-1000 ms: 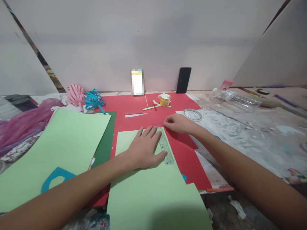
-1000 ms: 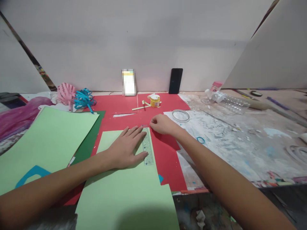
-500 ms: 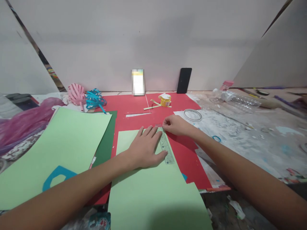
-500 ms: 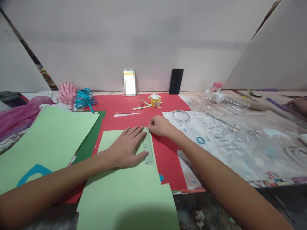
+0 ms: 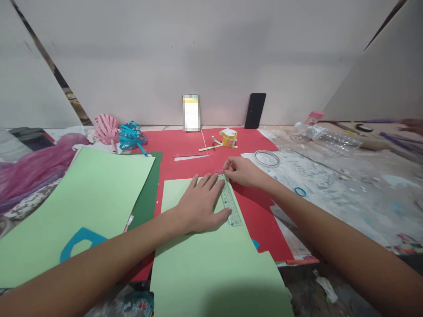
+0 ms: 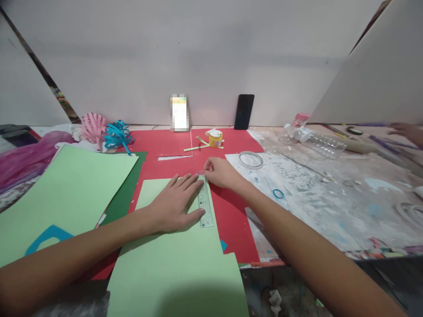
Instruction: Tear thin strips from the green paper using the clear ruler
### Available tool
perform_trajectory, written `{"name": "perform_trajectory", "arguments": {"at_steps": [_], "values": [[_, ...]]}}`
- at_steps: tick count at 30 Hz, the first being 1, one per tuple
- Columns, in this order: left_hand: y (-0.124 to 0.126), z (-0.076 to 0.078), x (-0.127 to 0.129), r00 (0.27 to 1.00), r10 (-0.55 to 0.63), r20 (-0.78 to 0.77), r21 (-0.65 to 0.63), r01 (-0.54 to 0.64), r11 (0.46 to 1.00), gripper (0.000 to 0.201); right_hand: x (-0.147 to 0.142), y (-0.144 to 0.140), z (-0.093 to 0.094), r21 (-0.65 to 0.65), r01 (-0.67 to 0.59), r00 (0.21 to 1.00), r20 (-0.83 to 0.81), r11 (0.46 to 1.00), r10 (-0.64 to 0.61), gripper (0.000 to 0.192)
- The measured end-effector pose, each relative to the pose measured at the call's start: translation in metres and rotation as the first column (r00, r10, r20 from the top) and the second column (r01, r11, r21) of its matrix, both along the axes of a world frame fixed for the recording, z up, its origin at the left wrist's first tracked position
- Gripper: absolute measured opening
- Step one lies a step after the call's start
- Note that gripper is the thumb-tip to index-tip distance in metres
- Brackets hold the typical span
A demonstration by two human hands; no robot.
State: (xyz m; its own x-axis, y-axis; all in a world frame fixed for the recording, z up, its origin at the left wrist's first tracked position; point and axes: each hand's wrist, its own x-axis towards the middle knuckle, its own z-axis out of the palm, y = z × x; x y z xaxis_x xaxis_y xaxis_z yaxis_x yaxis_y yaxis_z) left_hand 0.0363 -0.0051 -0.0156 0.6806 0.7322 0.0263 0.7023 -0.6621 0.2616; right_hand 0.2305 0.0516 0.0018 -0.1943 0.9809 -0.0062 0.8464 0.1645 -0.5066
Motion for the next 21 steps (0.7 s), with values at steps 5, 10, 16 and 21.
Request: {"name": "perform_trajectory", "arguments": {"at_steps": [5,10,16,21], "values": [[0.0006,-0.0001,-0.0005,1.000,-0.022,-0.010,0.009,0.022,1.000,0.075,0.0016,0.0008,0.0019,-0.051,-0.003,0.999,-0.034,0.999,0.002,0.017],[0.0007,0.0007,-0.0006,0.999,-0.026,-0.021,0.023,0.027,0.999,0.073,0.0022,-0.0006,0.0035,-0.039,0.019,0.999,-0.049,0.999,-0.020,0.017],[0.0008,0.0001,-0.0007,1.000,-0.017,-0.017,0.015,0.017,1.000,0.072,0.0001,-0.0007,0.0012,-0.002,0.026,0.998,-0.056,1.000,-0.026,0.019],[0.0017,-0.0004,-0.0005,1.000,-0.022,-0.018,0.013,0.023,1.000,0.072,0.0010,0.0013,0.0007,-0.025,0.040,0.997,-0.061,0.999,-0.042,0.020]]}}
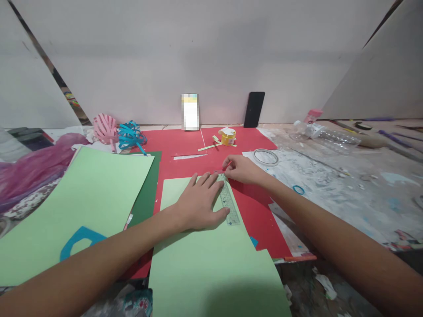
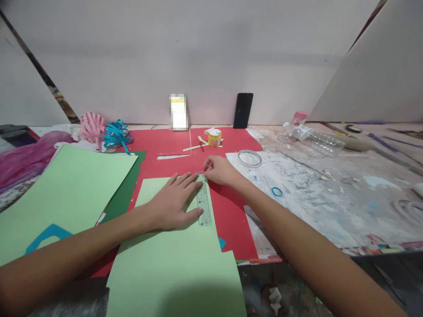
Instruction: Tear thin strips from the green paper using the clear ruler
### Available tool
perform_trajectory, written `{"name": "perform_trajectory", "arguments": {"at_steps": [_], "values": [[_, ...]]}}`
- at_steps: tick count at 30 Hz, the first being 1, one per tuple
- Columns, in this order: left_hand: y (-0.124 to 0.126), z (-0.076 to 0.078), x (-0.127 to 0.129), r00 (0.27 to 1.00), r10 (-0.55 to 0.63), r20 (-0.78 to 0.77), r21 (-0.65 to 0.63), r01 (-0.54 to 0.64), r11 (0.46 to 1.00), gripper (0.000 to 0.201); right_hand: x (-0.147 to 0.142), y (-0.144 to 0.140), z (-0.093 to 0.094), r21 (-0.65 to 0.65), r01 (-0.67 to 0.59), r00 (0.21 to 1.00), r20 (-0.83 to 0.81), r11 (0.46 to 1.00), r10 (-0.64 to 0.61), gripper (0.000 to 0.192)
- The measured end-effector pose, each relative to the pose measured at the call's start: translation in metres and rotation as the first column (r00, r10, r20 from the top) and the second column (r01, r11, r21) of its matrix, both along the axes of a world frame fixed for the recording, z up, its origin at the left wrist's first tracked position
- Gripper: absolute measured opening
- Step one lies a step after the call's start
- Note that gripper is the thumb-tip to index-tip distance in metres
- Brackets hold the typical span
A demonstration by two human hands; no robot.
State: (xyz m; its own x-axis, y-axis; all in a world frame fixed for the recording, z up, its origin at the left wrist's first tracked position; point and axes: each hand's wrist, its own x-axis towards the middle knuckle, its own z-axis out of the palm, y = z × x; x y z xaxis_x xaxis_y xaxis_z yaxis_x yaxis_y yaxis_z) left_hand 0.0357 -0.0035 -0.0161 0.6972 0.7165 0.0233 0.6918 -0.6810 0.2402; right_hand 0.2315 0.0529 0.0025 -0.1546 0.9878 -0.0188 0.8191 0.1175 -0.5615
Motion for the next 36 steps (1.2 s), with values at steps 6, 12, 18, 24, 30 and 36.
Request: {"name": "perform_trajectory", "arguments": {"at_steps": [6,12,18,24,30,36], "values": [[0.0022,0.0010,-0.0024,0.999,-0.032,-0.012,0.007,0.032,0.999,0.071,0.0024,0.0021,0.0005,-0.052,-0.006,1.000,-0.024,0.999,0.004,0.018],[0.0030,0.0016,-0.0035,0.998,-0.052,-0.022,-0.003,0.052,0.999,0.070,0.0033,0.0031,-0.0003,-0.064,-0.009,0.999,-0.035,0.998,0.007,0.014],[0.0028,0.0000,0.0004,0.999,-0.029,-0.020,-0.012,0.029,1.000,0.080,0.0003,0.0012,-0.0006,-0.003,-0.003,1.000,0.000,1.000,0.003,0.013],[0.0024,-0.0011,0.0016,1.000,-0.015,-0.021,-0.009,0.015,1.000,0.083,-0.0010,0.0012,-0.0019,0.013,0.007,1.000,0.017,1.000,-0.008,0.013],[0.0034,-0.0010,0.0003,0.999,-0.036,-0.014,0.002,0.036,0.999,0.082,0.0011,0.0021,-0.0035,0.025,-0.008,1.000,0.003,1.000,0.008,0.013],[0.0072,-0.0004,0.0000,0.998,-0.062,-0.015,0.012,0.063,0.998,0.082,0.0039,0.0022,-0.0023,0.008,-0.007,1.000,-0.025,1.000,0.007,0.015]]}}
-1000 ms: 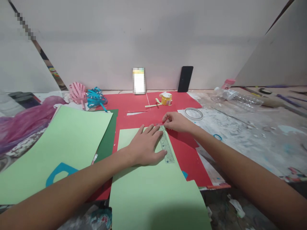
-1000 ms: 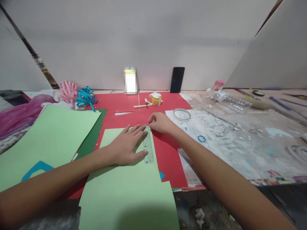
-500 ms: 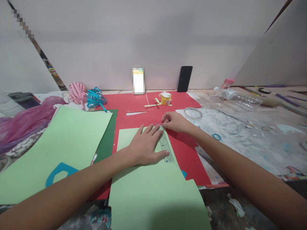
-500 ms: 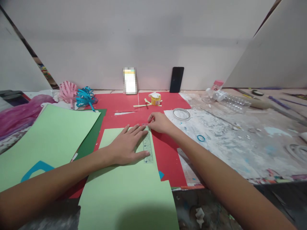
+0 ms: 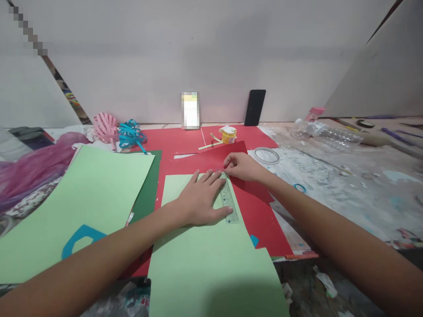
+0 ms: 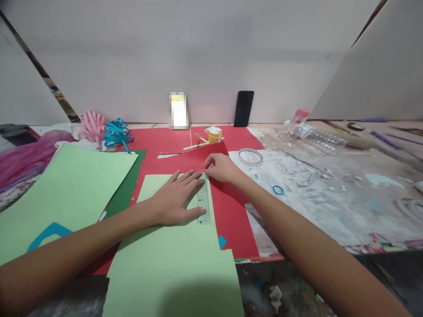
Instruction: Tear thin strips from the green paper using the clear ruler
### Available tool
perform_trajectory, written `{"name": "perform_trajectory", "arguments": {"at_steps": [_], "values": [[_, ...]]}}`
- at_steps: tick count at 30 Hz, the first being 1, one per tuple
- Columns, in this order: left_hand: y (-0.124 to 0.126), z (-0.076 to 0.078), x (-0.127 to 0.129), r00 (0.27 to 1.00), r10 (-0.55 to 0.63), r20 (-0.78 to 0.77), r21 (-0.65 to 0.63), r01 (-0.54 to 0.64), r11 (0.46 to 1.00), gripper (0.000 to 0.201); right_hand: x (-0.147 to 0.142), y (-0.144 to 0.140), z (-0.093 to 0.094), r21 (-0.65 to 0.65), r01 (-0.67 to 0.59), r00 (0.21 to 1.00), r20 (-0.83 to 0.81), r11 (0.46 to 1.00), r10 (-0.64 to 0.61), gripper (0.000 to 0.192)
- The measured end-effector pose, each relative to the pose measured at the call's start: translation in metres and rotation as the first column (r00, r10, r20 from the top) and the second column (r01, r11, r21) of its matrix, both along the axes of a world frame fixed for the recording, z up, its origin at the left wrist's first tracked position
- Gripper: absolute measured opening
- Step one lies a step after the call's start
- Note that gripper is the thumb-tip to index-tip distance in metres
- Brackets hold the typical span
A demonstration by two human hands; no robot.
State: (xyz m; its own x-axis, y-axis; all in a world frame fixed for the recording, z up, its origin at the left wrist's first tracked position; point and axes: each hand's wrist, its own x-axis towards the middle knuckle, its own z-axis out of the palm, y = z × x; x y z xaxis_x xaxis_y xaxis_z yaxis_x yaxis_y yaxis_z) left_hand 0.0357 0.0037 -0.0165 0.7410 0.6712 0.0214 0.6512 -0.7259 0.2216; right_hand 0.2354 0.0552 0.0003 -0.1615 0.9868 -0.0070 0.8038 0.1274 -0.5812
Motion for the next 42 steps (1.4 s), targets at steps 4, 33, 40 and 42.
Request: {"name": "perform_trajectory", "arguments": {"at_steps": [4,33,40,42], "values": [[-0.0007,0.0013,-0.0004,1.000,-0.007,-0.008,0.006,0.007,1.000,0.081,0.0003,-0.0002,0.0014,-0.013,0.002,1.000,0.010,1.000,-0.002,0.015],[-0.0001,0.0004,0.0002,1.000,0.005,0.008,-0.007,-0.005,1.000,0.078,-0.0044,-0.0025,0.0025,-0.008,0.031,0.998,0.049,0.999,-0.030,0.019],[0.0002,0.0002,0.0003,1.000,-0.002,0.006,-0.010,0.002,1.000,0.078,-0.0043,-0.0026,0.0007,0.010,0.018,0.999,0.034,1.000,-0.018,0.018],[0.0000,-0.0004,0.0003,1.000,-0.001,0.010,-0.006,0.001,1.000,0.078,-0.0041,-0.0024,0.0001,0.014,0.019,0.999,0.026,1.000,-0.020,0.017]]}}
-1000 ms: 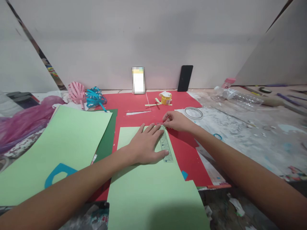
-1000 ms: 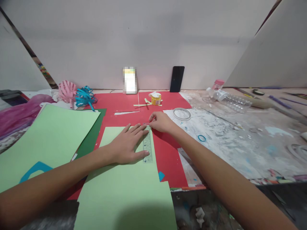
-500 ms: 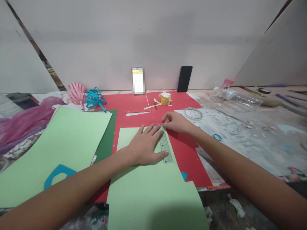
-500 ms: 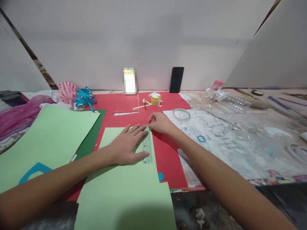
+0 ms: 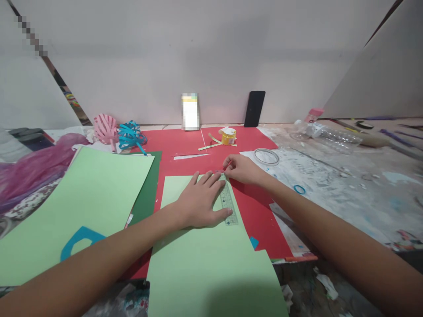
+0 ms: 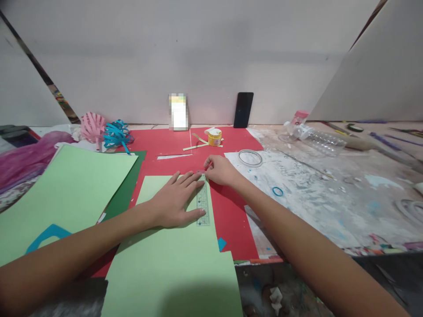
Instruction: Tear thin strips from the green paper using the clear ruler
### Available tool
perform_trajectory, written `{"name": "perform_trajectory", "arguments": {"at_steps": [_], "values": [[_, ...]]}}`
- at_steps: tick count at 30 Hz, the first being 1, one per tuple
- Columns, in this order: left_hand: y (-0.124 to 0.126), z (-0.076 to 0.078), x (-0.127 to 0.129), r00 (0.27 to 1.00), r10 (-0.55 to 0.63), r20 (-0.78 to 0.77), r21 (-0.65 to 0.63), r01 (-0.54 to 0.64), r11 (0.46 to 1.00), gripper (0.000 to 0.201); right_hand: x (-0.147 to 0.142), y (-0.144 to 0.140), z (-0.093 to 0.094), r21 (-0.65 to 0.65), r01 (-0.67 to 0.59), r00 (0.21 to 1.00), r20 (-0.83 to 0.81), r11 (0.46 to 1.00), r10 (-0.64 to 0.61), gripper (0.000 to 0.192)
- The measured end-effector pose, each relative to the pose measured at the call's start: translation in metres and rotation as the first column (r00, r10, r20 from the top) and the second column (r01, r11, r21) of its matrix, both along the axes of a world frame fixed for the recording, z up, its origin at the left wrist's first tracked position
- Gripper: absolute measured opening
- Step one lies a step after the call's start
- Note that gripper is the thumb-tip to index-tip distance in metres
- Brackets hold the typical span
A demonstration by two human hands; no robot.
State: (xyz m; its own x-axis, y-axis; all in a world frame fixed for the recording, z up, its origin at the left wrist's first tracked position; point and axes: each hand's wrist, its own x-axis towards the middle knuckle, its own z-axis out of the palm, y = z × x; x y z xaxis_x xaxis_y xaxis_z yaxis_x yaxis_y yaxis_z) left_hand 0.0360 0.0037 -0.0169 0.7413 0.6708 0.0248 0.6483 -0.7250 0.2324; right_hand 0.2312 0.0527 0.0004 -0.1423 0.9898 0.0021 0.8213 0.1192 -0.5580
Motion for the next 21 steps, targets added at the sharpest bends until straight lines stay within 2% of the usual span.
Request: {"name": "perform_trajectory", "arguments": {"at_steps": [21], "values": [[-0.0007,-0.0015,0.0002,1.000,-0.009,-0.003,0.024,0.009,1.000,0.076,0.0001,0.0007,-0.0007,-0.002,0.010,1.000,0.004,1.000,-0.010,0.018]]}}
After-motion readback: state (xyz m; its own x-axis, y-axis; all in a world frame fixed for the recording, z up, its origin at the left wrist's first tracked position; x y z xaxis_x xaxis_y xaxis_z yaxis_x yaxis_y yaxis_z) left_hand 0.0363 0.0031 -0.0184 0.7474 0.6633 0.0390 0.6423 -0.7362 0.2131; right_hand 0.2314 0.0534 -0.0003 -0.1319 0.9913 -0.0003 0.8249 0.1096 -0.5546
